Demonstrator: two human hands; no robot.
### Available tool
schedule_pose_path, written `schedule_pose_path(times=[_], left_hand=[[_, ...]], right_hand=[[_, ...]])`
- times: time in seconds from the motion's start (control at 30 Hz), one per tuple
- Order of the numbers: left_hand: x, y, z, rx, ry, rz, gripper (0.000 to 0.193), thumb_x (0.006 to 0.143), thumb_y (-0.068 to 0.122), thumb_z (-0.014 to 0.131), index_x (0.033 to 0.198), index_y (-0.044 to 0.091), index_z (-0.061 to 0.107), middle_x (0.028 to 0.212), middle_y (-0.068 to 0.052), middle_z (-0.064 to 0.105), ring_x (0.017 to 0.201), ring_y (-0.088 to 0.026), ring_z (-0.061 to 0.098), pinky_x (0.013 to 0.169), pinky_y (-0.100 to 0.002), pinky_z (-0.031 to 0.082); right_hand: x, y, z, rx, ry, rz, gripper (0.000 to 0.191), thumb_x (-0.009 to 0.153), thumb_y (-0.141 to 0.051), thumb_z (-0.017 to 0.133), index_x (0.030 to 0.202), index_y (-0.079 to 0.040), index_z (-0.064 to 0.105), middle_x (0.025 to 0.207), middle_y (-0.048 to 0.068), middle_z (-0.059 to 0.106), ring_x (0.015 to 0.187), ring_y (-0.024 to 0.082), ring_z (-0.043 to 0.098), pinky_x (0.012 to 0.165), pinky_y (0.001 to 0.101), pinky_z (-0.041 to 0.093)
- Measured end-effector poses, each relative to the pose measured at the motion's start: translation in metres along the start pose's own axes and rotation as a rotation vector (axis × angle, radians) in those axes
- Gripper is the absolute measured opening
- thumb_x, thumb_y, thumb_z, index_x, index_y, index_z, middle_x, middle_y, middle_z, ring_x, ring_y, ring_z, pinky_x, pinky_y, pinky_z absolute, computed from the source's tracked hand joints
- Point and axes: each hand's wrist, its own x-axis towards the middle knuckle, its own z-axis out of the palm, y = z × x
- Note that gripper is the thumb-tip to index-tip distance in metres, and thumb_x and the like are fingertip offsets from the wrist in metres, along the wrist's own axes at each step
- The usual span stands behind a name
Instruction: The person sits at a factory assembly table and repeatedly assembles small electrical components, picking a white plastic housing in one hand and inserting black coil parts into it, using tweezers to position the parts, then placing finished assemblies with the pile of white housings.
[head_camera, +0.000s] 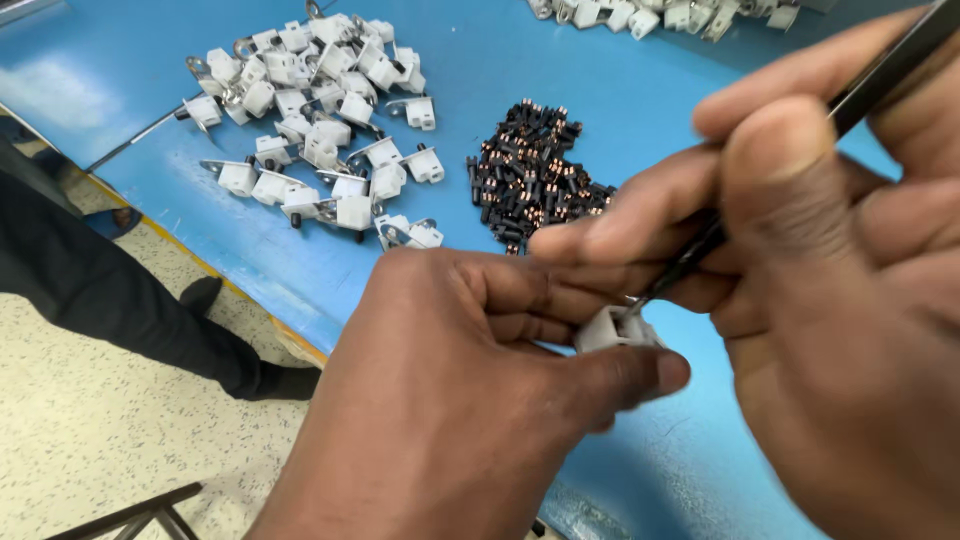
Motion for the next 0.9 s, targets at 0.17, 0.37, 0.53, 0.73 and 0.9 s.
schedule_pose_path(times=[0.17, 0.37, 0.53, 0.73, 0.9], left_hand=[[0.005, -0.009, 0.0, 0.044, -0.001, -0.01, 0.021, 0.074, 0.017, 0.086, 0.093, 0.009, 0.09, 0.071, -0.003, 0.078, 0.062, -0.009, 0.068, 0.054, -0.029, 0.057], [0.036, 0.001, -0.029, 0.616, 0.08, -0.297, 0.029, 0.087, 0.042, 0.078, 0.104, 0.02, 0.085, 0.095, -0.002, 0.078, 0.078, -0.015, 0.07, 0.073, -0.034, 0.062], [0.062, -0.008, -0.059, 1.142, 0.355, -0.051, 0.044, 0.08, 0.043, 0.083, 0.12, 0.026, 0.076, 0.109, -0.007, 0.061, 0.076, -0.022, 0.066, 0.071, -0.04, 0.057], [0.057, -0.01, -0.041, 0.672, 0.377, 0.225, 0.038, 0.085, 0.037, 0.081, 0.119, 0.02, 0.078, 0.099, -0.005, 0.066, 0.063, -0.017, 0.064, 0.051, -0.036, 0.054], [0.036, -0.037, -0.002, -0.154, 0.059, -0.091, 0.04, 0.085, 0.028, 0.082, 0.12, 0.008, 0.074, 0.093, -0.012, 0.077, 0.069, -0.016, 0.074, 0.054, -0.032, 0.067]], right_hand=[[-0.014, 0.035, -0.005, 0.275, 0.019, 0.144, 0.021, 0.105, -0.022, 0.048, 0.114, -0.003, 0.046, 0.095, 0.019, 0.07, 0.089, 0.031, 0.079, 0.081, 0.0495, 0.065], [0.096, 0.121, -0.06, 0.216, 0.339, 0.346, 0.012, 0.109, -0.014, 0.056, 0.119, -0.008, 0.056, 0.097, 0.006, 0.064, 0.065, 0.009, 0.051, 0.066, 0.0305, 0.051], [0.201, 0.276, -0.132, -0.777, 0.195, 0.279, 0.012, 0.105, -0.018, 0.06, 0.113, -0.009, 0.059, 0.093, 0.003, 0.064, 0.064, 0.008, 0.05, 0.061, 0.0286, 0.047], [0.195, 0.253, -0.118, -0.696, 0.219, 0.337, 0.014, 0.099, -0.023, 0.065, 0.105, -0.01, 0.063, 0.087, -0.001, 0.063, 0.063, 0.007, 0.049, 0.056, 0.0262, 0.041], [0.054, 0.157, -0.098, -0.275, 0.069, 0.543, 0.014, 0.094, -0.018, 0.071, 0.103, -0.007, 0.07, 0.083, 0.008, 0.066, 0.063, 0.013, 0.051, 0.055, 0.0291, 0.041]])
